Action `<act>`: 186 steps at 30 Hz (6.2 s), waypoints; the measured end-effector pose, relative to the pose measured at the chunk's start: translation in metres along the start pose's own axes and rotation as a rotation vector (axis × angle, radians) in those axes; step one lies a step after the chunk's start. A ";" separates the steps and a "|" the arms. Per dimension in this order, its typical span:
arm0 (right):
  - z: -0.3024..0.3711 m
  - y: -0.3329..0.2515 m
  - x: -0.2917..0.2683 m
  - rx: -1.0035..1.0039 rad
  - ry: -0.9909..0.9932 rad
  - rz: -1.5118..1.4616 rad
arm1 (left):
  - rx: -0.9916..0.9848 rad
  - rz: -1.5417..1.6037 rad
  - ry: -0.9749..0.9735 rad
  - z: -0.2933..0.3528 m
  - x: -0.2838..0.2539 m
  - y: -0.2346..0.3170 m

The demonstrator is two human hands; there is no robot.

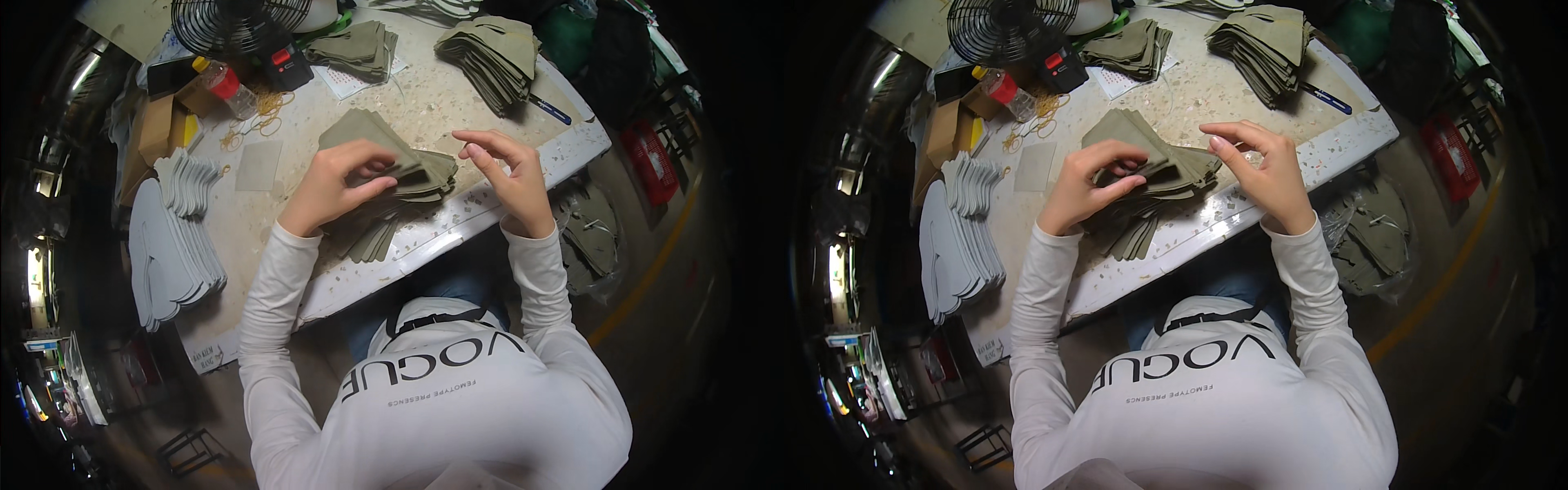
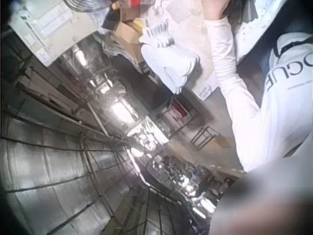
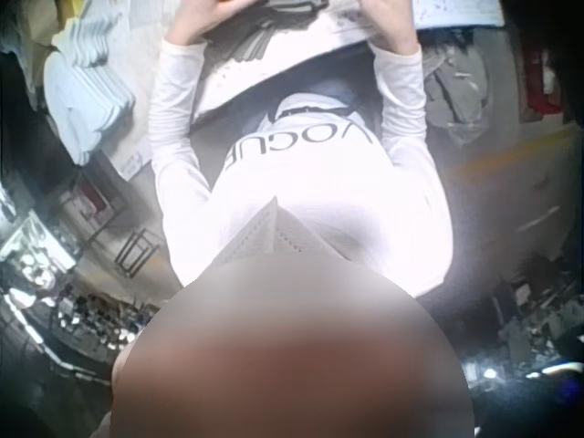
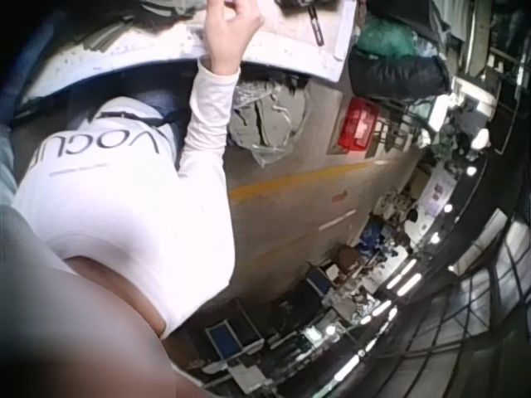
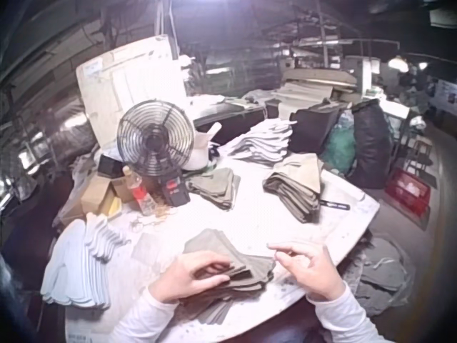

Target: The person folds multiple olive-green fabric pieces on a table, stacks them, and places small white labels on the stacks. They also write on a sheet of paper with a pen. The folded stacks are moved to the side of the table.

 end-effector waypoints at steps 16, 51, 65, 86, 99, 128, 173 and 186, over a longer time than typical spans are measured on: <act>0.022 0.010 0.013 0.212 -0.149 -0.201 | 0.202 -0.173 0.105 0.005 0.010 0.001; -0.056 0.032 0.084 0.016 -0.401 -0.146 | -0.137 0.307 0.317 0.032 -0.015 -0.007; -0.006 0.096 -0.062 0.188 0.039 -0.034 | -0.214 0.367 0.415 0.049 -0.020 -0.034; 0.015 0.074 -0.034 -0.267 0.118 0.876 | 0.158 -0.172 0.101 0.020 0.008 -0.002; 0.012 0.016 0.021 -0.246 0.062 0.252 | 0.130 -0.045 0.164 0.018 0.012 -0.005; -0.035 0.014 0.063 -0.222 -0.306 0.014 | -0.137 0.378 0.542 0.045 -0.006 -0.044; 0.014 0.021 0.013 -0.053 0.036 0.152 | 0.215 -0.138 0.068 0.012 0.016 -0.004; 0.018 0.014 0.018 -0.012 -0.017 0.104 | 0.136 -0.229 0.224 0.011 0.027 -0.003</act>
Point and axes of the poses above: each hand's wrist, its own z-axis away from the middle knuckle, its own x-axis out of the palm, y = z × x, the point moved 1 cm from there along -z, towards the middle knuckle, and after that the axes turned 11 degrees about y, right-handed, at the moved point
